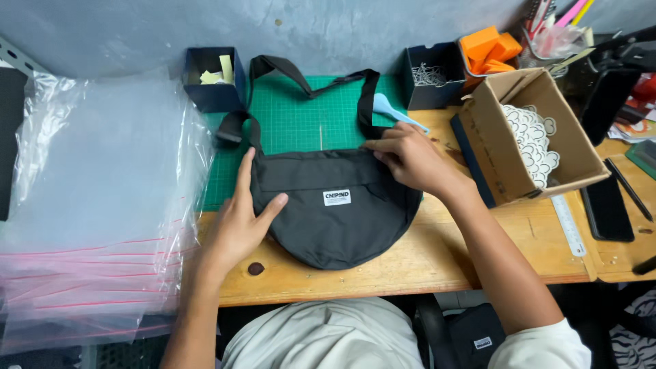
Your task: The person cleans a black bag by brushing its surface with a small blue brush, zipping and unzipping the compartments, and adjusting the straps.
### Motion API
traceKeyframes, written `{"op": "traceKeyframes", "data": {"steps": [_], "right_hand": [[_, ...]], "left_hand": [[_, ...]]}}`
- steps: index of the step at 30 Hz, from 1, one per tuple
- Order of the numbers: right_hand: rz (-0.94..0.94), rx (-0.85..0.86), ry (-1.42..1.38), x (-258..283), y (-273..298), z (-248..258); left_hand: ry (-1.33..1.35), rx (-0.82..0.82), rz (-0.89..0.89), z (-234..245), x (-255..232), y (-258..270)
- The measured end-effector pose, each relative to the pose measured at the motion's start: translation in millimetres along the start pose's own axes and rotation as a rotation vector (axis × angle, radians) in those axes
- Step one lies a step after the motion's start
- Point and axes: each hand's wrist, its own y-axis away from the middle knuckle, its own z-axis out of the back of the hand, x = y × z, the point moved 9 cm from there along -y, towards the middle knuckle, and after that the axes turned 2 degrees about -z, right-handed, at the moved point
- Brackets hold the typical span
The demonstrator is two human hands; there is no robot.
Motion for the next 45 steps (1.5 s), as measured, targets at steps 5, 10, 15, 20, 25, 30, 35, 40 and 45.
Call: {"op": "traceKeyframes", "data": {"steps": [5,10,15,20,25,30,35,40,45], "right_hand": [[-0.082,-0.043,-0.13,-22.6,4.7,-6.6],[-0.254,-0.123,-0.052,-44.2,13.8,2.3],[-0.567,0.073,-0.212,-55.0,20.6,-8.4],[-0.749,-0.02,-0.362,-94.1,40.9,-18.0],[-0.794,-0.199,-0.296,-125.8,57.7,-11.0],[-0.624,-0.34,-0.071,-121.5,53.5,2.7],[-0.345,-0.367,0.185,-93.5,31.9,15.2],[-0.345,-0.326,0.246,-129.3,37.5,-4.3],[-0.371,-0.395,0.045,-126.1,38.5,2.0]], "left_hand": [[-0.463,-0.075,0.045,15.1,20.5,-26.4],[-0.579,-0.117,0.027,14.6,19.4,-57.6],[-0.253,-0.158,0.046,5.5,52.4,-71.0],[-0.236,-0.206,0.076,15.2,57.2,-67.8],[-0.279,-0.333,0.059,26.0,61.7,-62.8],[-0.223,-0.429,-0.023,30.3,65.9,-62.8],[-0.291,-0.434,-0.035,29.4,56.8,-62.9],[-0.28,-0.434,-0.042,31.7,55.6,-63.8],[-0.261,-0.332,0.034,28.1,55.8,-67.4]]}}
